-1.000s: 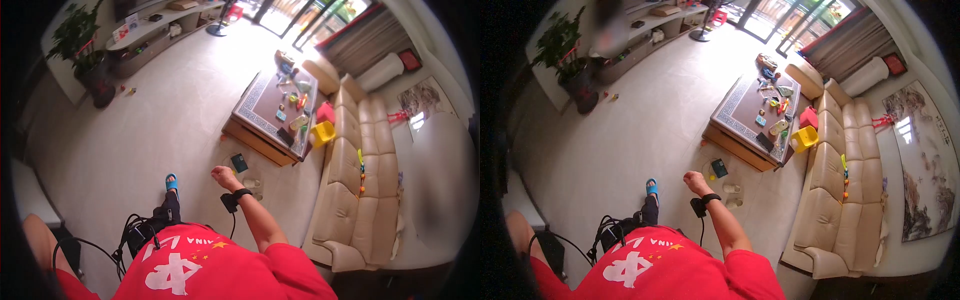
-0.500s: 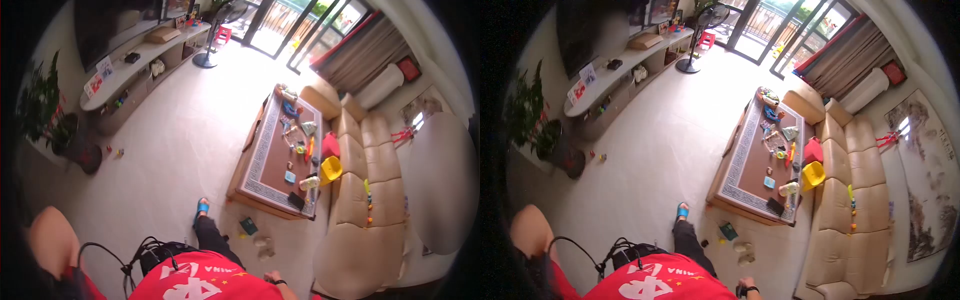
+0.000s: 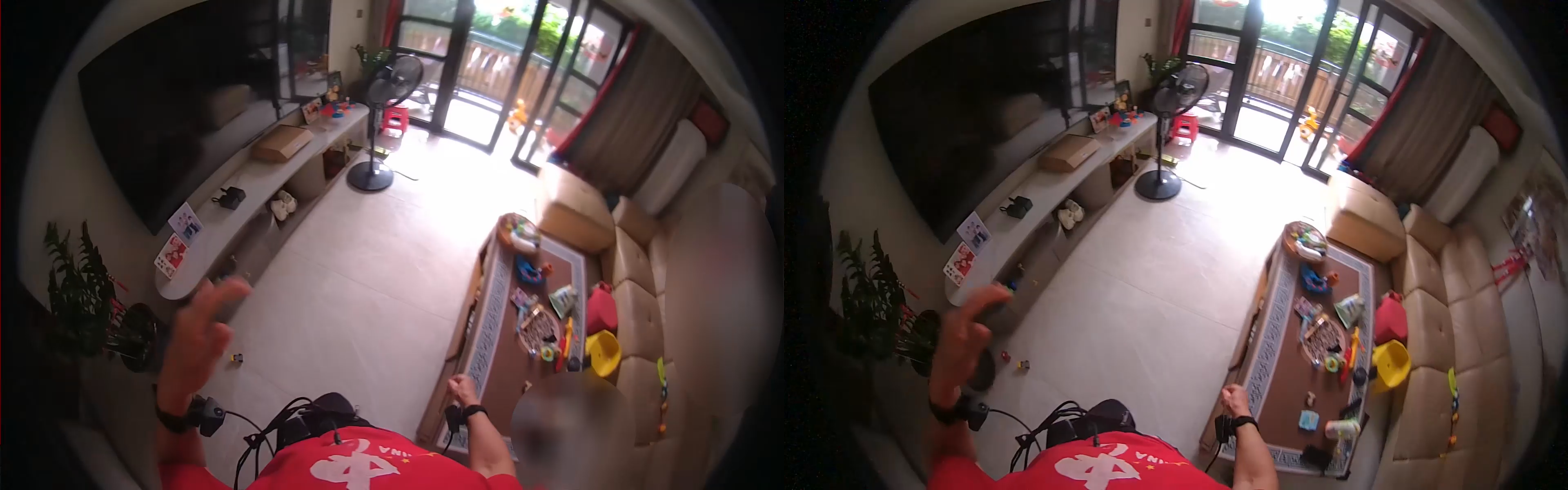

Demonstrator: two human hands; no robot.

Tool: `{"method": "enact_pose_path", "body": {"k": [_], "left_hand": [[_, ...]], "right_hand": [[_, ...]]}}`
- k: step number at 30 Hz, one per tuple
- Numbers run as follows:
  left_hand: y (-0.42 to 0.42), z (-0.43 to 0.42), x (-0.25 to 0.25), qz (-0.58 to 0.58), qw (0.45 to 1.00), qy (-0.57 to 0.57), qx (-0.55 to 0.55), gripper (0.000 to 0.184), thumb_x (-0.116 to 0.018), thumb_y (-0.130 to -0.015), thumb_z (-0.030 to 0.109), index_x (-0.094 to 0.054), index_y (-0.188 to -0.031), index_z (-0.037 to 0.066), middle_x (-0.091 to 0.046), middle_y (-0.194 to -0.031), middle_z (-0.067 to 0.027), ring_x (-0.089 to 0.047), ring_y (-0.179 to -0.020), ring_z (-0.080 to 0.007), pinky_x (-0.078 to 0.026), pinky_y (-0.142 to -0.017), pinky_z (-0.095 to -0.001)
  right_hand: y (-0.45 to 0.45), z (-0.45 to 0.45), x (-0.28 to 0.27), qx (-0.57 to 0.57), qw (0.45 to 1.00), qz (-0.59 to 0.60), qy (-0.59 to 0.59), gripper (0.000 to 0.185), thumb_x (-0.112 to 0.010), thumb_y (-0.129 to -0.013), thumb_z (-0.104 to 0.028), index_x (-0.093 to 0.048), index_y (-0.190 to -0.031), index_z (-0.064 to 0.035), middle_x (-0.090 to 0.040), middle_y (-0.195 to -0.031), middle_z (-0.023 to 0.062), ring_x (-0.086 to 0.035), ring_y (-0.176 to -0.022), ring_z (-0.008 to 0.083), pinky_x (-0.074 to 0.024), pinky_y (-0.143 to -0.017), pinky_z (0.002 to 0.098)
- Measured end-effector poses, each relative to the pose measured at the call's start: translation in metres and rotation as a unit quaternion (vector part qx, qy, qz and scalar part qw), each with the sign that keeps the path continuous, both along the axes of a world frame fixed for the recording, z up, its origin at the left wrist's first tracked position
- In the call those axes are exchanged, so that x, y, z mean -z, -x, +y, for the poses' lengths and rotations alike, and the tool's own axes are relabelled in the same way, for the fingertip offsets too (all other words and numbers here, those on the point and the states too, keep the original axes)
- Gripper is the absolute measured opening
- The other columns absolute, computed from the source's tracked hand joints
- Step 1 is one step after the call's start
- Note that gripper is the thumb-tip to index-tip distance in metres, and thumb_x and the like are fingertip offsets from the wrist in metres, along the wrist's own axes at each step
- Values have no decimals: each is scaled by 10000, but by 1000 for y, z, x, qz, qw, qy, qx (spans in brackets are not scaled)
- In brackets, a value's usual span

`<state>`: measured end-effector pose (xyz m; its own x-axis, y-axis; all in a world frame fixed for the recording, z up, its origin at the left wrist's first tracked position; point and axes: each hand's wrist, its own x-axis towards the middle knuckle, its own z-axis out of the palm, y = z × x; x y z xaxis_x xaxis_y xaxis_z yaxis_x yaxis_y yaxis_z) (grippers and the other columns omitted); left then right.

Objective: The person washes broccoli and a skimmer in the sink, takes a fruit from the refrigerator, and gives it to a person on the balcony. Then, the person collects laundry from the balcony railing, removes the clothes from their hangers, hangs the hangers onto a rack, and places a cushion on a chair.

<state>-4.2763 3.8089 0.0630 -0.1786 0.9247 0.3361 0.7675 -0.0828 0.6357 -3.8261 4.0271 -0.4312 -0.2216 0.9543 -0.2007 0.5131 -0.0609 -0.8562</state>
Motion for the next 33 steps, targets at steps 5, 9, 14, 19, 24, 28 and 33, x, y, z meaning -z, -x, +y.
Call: {"method": "enact_pose_path", "body": {"k": [5, 9, 14, 19, 24, 28, 33], "left_hand": [[108, 109, 89, 89, 935, 337, 63, 546, -570, -916, 433, -494, -1321, 75, -624, -1176, -160, -594, -1061, -349, -335, -1028, -447], [174, 238, 136, 16, 962, 261, 76, 557, -630, -886, 354, -477, -1342, 72, -622, -1177, -186, -599, -1054, -345, -354, -998, -499], [177, 439, 149, 51, 932, 320, 163, 556, -633, -887, 323, -467, -1357, 76, -587, -1243, -182, -574, -1110, -335, -352, -1008, -511], [129, 624, 174, 110, 910, 226, 330, 511, -643, -885, 232, -482, -1345, 76, -637, -1112, -193, -596, -950, -348, -399, -941, -396], [97, 795, 193, 111, 912, 239, 313, 526, -647, -884, 237, -471, -1352, 74, -632, -924, -194, -562, -854, -353, -406, -901, -409], [89, 909, 149, 127, 918, 277, 254, 542, -662, -866, 209, -473, -1354, 67, -641, -1018, -190, -565, -915, -374, -417, -910, -433], [98, 1031, 135, 84, 949, 218, 213, 543, -682, -853, 222, -489, -1329, 45, -629, -1054, -234, -598, -921, -398, -461, -828, -423]], "right_hand": [[128, 144, -43, -106, 992, -43, 54, 193, -642, -894, -159, -686, -962, 17, -679, -762, 94, -655, -655, 145, -511, -558, 269], [120, 196, 1, -78, 983, -80, 148, 164, -644, -849, -143, -704, -903, 0, -693, -746, 112, -669, -630, 179, -540, -599, 313], [34, 217, 30, 141, 932, 51, 330, 195, -649, -842, -115, -674, -903, 69, -679, -736, 116, -690, -647, 195, -572, -575, 300], [-40, 215, 77, 267, 899, 51, 343, 142, -637, -826, -61, -662, -851, 77, -673, -739, 131, -677, -619, 233, -562, -542, 354], [-54, 311, 106, 240, 889, -61, 385, 192, -667, -792, -159, -683, -743, 26, -681, -693, 125, -676, -636, 231, -556, -599, 360], [-32, 531, 87, 46, 943, -117, 308, 376, -579, -800, -348, -703, -673, -17, -719, -758, 107, -701, -700, 146, -551, -656, 318], [65, 834, -2, 86, 992, -32, 87, 211, -632, -832, -168, -687, -904, 23, -685, -738, 112, -661, -635, 154, -525, -579, 286]]}}
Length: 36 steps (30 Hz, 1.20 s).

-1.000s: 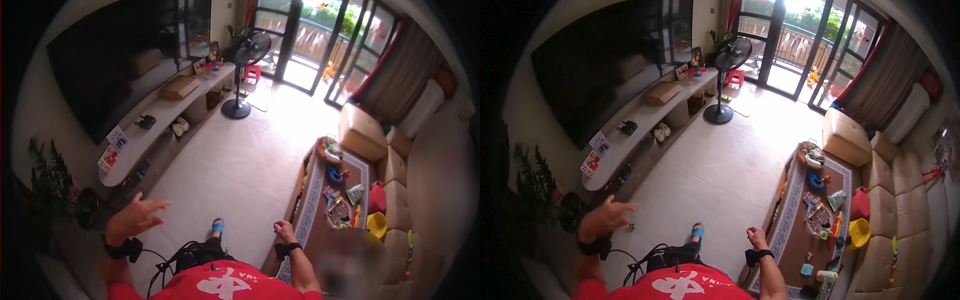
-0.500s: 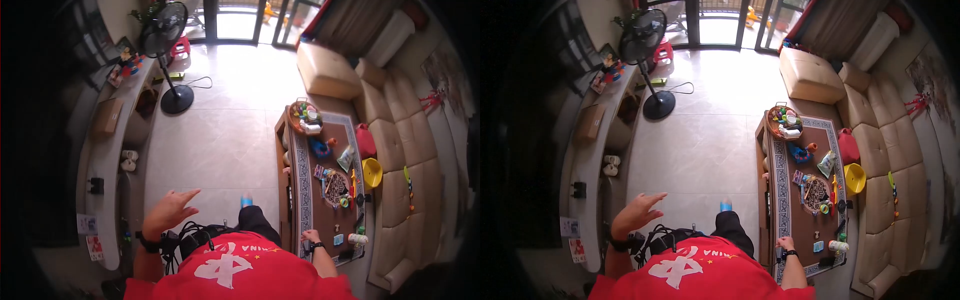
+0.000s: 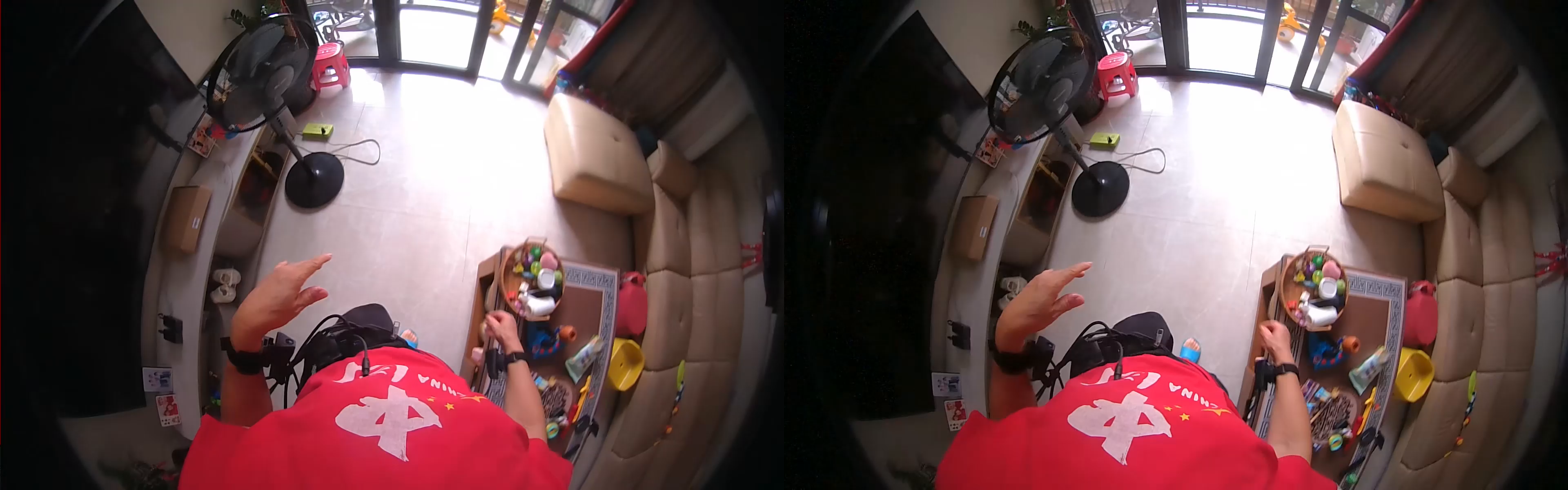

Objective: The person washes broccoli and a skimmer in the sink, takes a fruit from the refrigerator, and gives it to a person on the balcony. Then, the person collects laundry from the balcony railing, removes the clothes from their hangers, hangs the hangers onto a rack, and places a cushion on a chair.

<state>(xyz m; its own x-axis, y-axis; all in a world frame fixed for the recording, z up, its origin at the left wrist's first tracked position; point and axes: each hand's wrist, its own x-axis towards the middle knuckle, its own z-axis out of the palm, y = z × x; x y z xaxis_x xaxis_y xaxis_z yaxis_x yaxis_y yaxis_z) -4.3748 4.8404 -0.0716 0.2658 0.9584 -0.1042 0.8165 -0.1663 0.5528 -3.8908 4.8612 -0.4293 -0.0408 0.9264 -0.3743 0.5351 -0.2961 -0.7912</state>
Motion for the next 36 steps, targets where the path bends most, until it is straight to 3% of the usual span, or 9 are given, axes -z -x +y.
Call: {"method": "enact_pose_path", "body": {"k": [5, 9, 12, 15, 20, 25, 27, 29, 36], "left_hand": [[8, 133, 36, -13, 999, 29, -23, 530, -697, -846, 222, -507, -1305, 37, -629, -1030, -251, -599, -889, -430, -494, -758, -415], [15, 272, 56, -39, 998, 35, -16, 511, -702, -844, 248, -528, -1277, 40, -632, -1077, -238, -612, -945, -409, -494, -796, -432], [5, 387, 43, 19, 999, 26, -5, 518, -687, -849, 280, -528, -1282, 43, -651, -1034, -217, -624, -921, -392, -496, -798, -442], [-20, 502, 33, 18, 998, -30, 60, 518, -681, -847, 296, -534, -1277, 46, -659, -1006, -208, -632, -892, -386, -501, -794, -439], [-90, 675, 16, 28, 981, 37, 189, 561, -627, -892, 330, -463, -1356, 60, -638, -1123, -191, -610, -1017, -353, -447, -911, -457], [-148, 827, 37, 38, 980, 19, 195, 561, -596, -915, 351, -440, -1383, 83, -635, -1157, -172, -615, -1032, -312, -397, -967, -452], [-162, 885, 26, 43, 985, 25, 167, 559, -595, -916, 341, -436, -1385, 81, -633, -1156, -177, -610, -1031, -319, -398, -968, -442], [-167, 921, 15, 54, 986, 51, 150, 558, -594, -918, 332, -432, -1388, 79, -631, -1155, -181, -605, -1030, -327, -398, -969, -433], [-152, 1062, -20, -2, 999, 11, 35, 534, -650, -880, 283, -487, -1315, 20, -640, -942, -252, -611, -874, -417, -479, -778, -459]], "right_hand": [[83, 207, -70, -45, 993, 107, 22, 210, -636, -868, -182, -685, -936, 11, -687, -750, 100, -655, -652, 152, -520, -592, 283], [72, 313, -38, -183, 981, -34, -53, 240, -661, -879, -278, -702, -965, -58, -679, -761, 136, -638, -670, 190, -508, -645, 338], [28, 364, -32, -147, 989, -22, 28, 208, -680, -856, -252, -730, -892, -53, -686, -715, 121, -640, -636, 183, -511, -629, 331], [-3, 415, -110, -99, 991, -68, 55, 196, -638, -880, -182, -732, -878, -11, -700, -735, 59, -618, -638, 105, -500, -599, 264], [-79, 509, -89, 29, 994, -39, 94, 204, -658, -860, -175, -730, -865, 16, -704, -757, 63, -656, -694, 117, -531, -651, 254], [-121, 654, -96, 18, 963, -61, 261, 572, -713, -810, -456, -620, -1241, -91, -678, -1103, 102, -643, -963, 225, -525, -764, 483], [-137, 767, -53, -20, 974, 99, 204, 290, -679, -875, -279, -724, -968, -9, -702, -789, 58, -639, -701, 109, -523, -645, 263], [-128, 872, -97, -143, 983, -51, 100, 396, -714, -836, -389, -718, -1012, -34, -696, -775, 57, -619, -678, 109, -517, -649, 275], [-24, 1163, -211, -250, 960, 36, -120, 316, -712, -852, -238, -666, -1046, 7, -705, -897, 112, -682, -841, 196, -544, -727, 308]]}}
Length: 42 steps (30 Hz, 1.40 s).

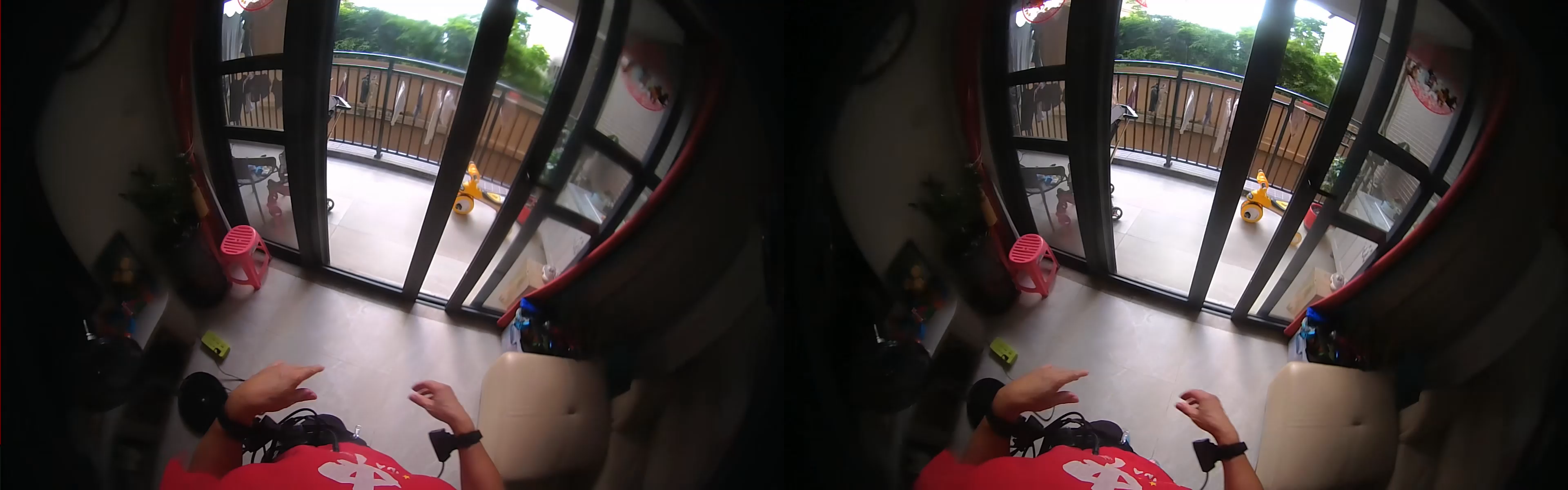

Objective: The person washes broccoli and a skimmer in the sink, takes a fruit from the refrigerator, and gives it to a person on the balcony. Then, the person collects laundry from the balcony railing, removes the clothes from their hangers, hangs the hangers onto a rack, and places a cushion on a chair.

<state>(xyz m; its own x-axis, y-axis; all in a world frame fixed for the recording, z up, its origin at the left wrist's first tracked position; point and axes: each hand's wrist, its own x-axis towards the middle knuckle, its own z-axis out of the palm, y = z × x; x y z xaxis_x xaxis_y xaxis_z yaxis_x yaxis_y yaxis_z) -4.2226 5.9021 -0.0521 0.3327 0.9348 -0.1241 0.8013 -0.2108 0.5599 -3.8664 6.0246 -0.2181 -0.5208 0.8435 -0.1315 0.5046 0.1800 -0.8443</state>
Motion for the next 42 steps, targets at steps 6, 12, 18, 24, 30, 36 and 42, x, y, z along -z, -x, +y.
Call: {"method": "enact_pose_path", "body": {"k": [6, 12, 18, 24, 30, 36, 42], "left_hand": [[35, 151, 54, -37, 999, 11, -21, 507, -668, -874, 276, -509, -1300, 54, -653, -940, -225, -623, -849, -403, -484, -751, -458], [76, 328, 55, -18, 999, -39, -7, 541, -643, -888, 305, -466, -1341, 68, -651, -1080, -166, -622, -982, -346, -432, -884, -482], [75, 455, 19, 2, 997, -66, 38, 555, -622, -899, 317, -441, -1374, 93, -604, -1209, -127, -568, -1125, -288, -344, -1019, -553], [90, 521, 40, -10, 1000, -21, -3, 579, -626, -891, 331, -432, -1383, 96, -602, -1214, -113, -553, -1155, -288, -331, -1040, -560], [94, 554, 23, -59, 976, 19, -207, 554, -657, -867, 281, -479, -1345, 66, -622, -1178, -155, -589, -1067, -317, -377, -988, -510], [69, 595, 9, -111, 951, -15, -288, 534, -679, -847, 223, -507, -1299, -3, -641, -1074, -191, -583, -928, -369, -465, -838, -419], [85, 616, 29, -138, 940, -19, -312, 547, -697, -828, 202, -510, -1279, -44, -646, -1002, -213, -600, -854, -385, -478, -786, -417]], "right_hand": [[82, 139, -28, -58, 993, 102, 7, 183, -680, -883, -129, -675, -1021, -9, -702, -922, 85, -662, -894, 173, -534, -762, 293], [92, 293, -32, 26, 991, 93, -94, 58, -685, -855, -62, -707, -879, -14, -699, -873, 88, -653, -844, 169, -503, -760, 280], [97, 421, -84, 86, 977, 138, -139, 118, -698, -856, -120, -702, -865, -2, -682, -954, 92, -627, -944, 198, -472, -859, 316], [114, 547, -109, 148, 944, 209, -207, 641, -643, -908, -358, -381, -1392, -29, -391, -1435, 130, -360, -1337, 251, -286, -1083, 422], [103, 705, -140, 129, 874, 207, -420, 761, -544, -962, -371, -126, -1509, -47, -168, -1564, 128, -179, -1441, 286, -162, -1140, 477], [136, 834, -164, 191, 810, 207, -514, 753, -392, -975, -531, -207, -1477, -1, -271, -1490, 203, -335, -1351, 330, -319, -1084, 456], [177, 826, -155, 273, 771, 252, -518, 626, -387, -1012, -434, -273, -1420, 28, -389, -1375, 228, -475, -1190, 307, -409, -991, 427]]}}
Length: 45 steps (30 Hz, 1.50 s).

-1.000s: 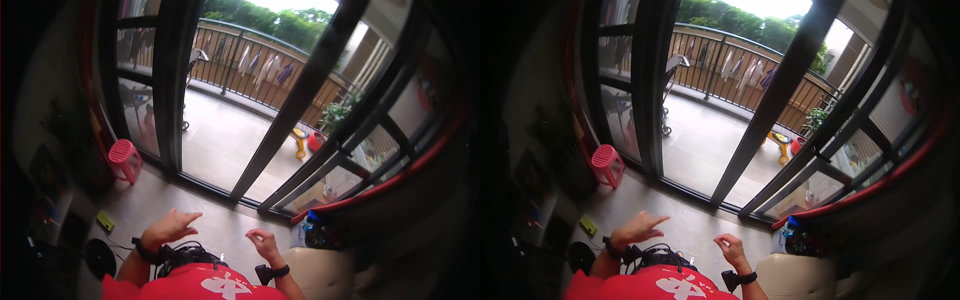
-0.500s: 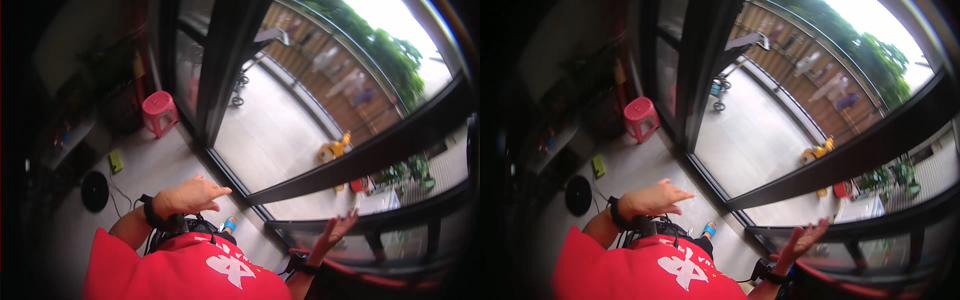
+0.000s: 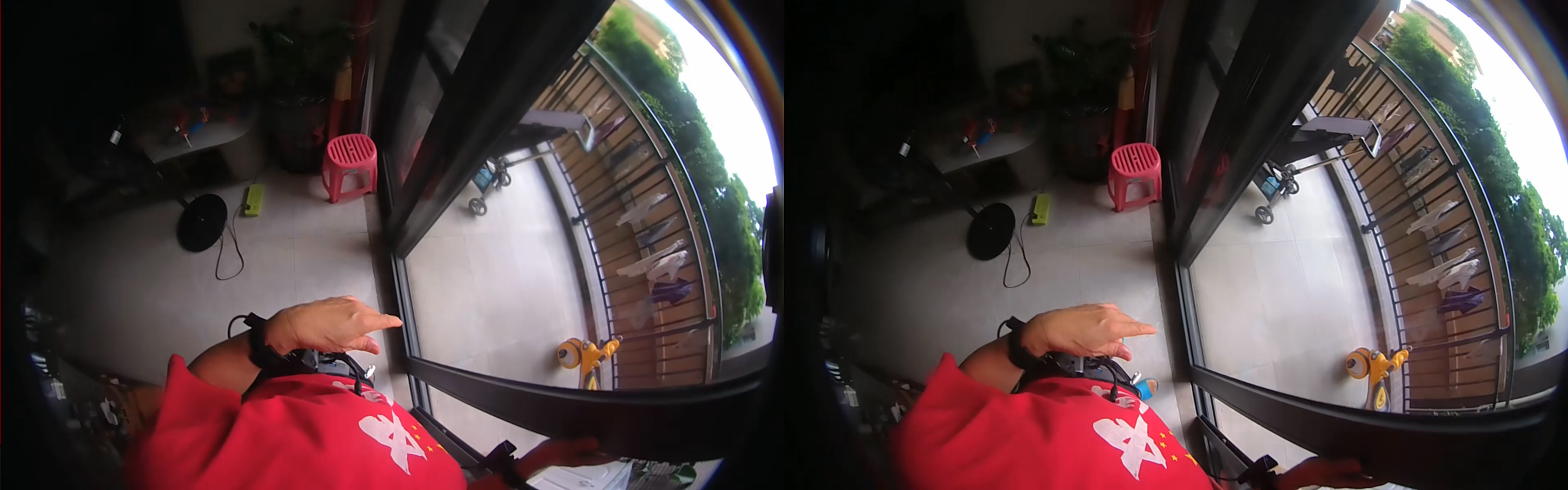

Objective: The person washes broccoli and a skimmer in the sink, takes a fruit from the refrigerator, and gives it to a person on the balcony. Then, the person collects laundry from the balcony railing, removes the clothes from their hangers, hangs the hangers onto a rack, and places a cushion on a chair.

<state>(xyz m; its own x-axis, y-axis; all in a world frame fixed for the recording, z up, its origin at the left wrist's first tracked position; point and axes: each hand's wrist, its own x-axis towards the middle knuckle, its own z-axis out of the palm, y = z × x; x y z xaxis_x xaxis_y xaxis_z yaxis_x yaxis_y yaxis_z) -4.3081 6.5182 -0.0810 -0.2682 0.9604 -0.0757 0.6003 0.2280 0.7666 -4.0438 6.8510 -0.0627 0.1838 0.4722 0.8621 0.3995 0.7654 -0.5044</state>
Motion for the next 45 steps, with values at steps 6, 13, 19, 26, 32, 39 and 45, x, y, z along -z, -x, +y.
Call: {"method": "enact_pose_path", "body": {"k": [6, 13, 19, 26, 32, 39, 45], "left_hand": [[52, -5, 27, 9, 999, -27, -24, 574, -684, -841, 240, -489, -1307, -31, -645, -975, -204, -593, -871, -389, -472, -805, -417], [105, 3, 54, -10, 999, 5, -48, 519, -716, -803, 172, -530, -1251, -12, -643, -897, -205, -613, -814, -383, -486, -722, -423], [108, 34, 50, 6, 1000, 1, -8, 502, -689, -827, 192, -529, -1266, 7, -641, -917, -217, -609, -858, -386, -482, -762, -430], [66, 98, -6, 47, 996, -31, 67, 492, -684, -829, 185, -518, -1255, 5, -645, -971, -193, -594, -904, -385, -461, -802, -450], [-26, 150, -13, 51, 984, -61, 160, 555, -730, -771, 115, -518, -1277, 35, -639, -1065, -200, -594, -970, -380, -475, -831, -426], [-131, 207, -6, 44, 962, -63, 263, 552, -718, -767, 132, -525, -1272, 25, -635, -1112, -221, -603, -1041, -399, -487, -871, -421], [-174, 285, -17, 24, 894, -40, 445, 450, -696, -756, 137, -587, -1188, 73, -623, -1099, -170, -570, -1027, -381, -461, -850, -443]], "right_hand": [[54, -9, 14, 1, 1000, 22, 0, 618, -401, -1010, -423, -279, -1416, 26, -391, -1372, 221, -477, -1184, 300, -406, -992, 421], [91, 0, 23, -17, 1000, 13, 15, 608, -417, -1007, -411, -287, -1411, 25, -394, -1368, 213, -480, -1176, 292, -403, -992, 415], [86, 15, 23, -56, 996, 47, 53, 600, -431, -1005, -401, -293, -1407, 23, -397, -1365, 207, -482, -1170, 286, -401, -993, 409], [74, 18, 22, -102, 980, 106, 131, 572, -494, -990, -349, -302, -1389, 14, -429, -1312, 163, -483, -1129, 246, -396, -972, 373], [89, 9, -10, -290, 951, -38, 102, 799, -658, -835, -11, -158, -1453, 66, -359, -1417, 280, -361, -1338, 358, -278, -1105, 398], [80, 35, -19, -382, 877, -277, 92, 859, -539, -804, -53, -31, -1489, 50, -285, -1436, 299, -352, -1297, 462, -325, -1061, 488], [33, 68, 22, -482, 770, -394, 139, 850, -694, -732, -58, -243, -1449, 6, -483, -1248, 271, -521, -1108, 425, -438, -933, 445]]}}
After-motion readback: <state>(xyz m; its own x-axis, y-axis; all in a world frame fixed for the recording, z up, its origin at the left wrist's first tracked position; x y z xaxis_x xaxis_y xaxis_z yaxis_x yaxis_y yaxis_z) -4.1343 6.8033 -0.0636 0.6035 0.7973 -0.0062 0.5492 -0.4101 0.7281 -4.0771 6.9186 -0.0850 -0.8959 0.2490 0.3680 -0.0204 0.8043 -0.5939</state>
